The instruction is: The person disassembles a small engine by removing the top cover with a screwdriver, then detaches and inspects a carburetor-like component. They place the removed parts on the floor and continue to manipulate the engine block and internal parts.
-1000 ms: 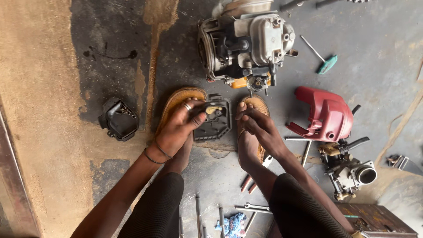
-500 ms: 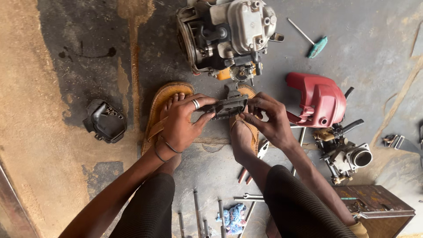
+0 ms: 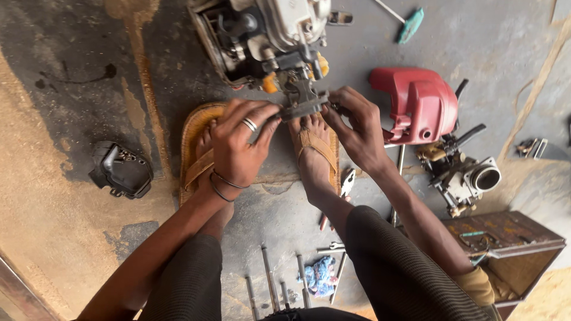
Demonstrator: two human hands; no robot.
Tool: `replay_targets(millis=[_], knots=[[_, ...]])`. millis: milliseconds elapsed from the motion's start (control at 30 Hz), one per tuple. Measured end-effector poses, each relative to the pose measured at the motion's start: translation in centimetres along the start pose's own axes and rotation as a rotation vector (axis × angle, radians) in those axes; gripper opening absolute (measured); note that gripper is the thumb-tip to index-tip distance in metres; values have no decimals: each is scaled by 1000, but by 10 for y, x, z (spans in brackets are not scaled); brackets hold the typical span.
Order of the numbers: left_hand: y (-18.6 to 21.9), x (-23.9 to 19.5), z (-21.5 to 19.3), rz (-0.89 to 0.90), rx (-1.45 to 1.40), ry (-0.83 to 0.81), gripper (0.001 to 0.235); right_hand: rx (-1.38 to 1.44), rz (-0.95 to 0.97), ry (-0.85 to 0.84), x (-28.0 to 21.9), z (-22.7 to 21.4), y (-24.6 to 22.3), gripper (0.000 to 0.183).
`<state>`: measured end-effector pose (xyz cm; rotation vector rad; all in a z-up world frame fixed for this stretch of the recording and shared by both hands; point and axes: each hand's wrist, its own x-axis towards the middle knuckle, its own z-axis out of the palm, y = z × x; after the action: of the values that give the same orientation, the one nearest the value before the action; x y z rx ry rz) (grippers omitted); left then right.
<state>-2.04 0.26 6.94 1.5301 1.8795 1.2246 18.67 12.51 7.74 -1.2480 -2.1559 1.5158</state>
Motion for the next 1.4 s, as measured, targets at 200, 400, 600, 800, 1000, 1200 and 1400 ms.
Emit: replay_targets(millis=[200, 400, 600, 800, 1000, 1200, 1400], knots=[[7, 8, 3, -49, -82, -30, 25, 5, -7, 31, 4, -5, 0, 17], [10, 9, 3, -49, -57, -33, 24, 86, -69, 16, 7, -6, 6, 21], [8, 6, 6, -66, -78, -51, 22, 94, -59, -6, 8, -8, 13, 23], [4, 5, 7, 17, 36, -47, 23, 85, -92, -4, 5, -7, 14, 24], [5, 5, 6, -31, -31, -56, 21, 121, -92, 2, 5, -5, 14, 24], [6, 6, 5, -25, -55, -53, 22, 86, -92, 23, 7, -9, 13, 23], [2, 4, 7, -56, -36, -86, 23, 7, -177, 63, 4, -11, 8, 22]])
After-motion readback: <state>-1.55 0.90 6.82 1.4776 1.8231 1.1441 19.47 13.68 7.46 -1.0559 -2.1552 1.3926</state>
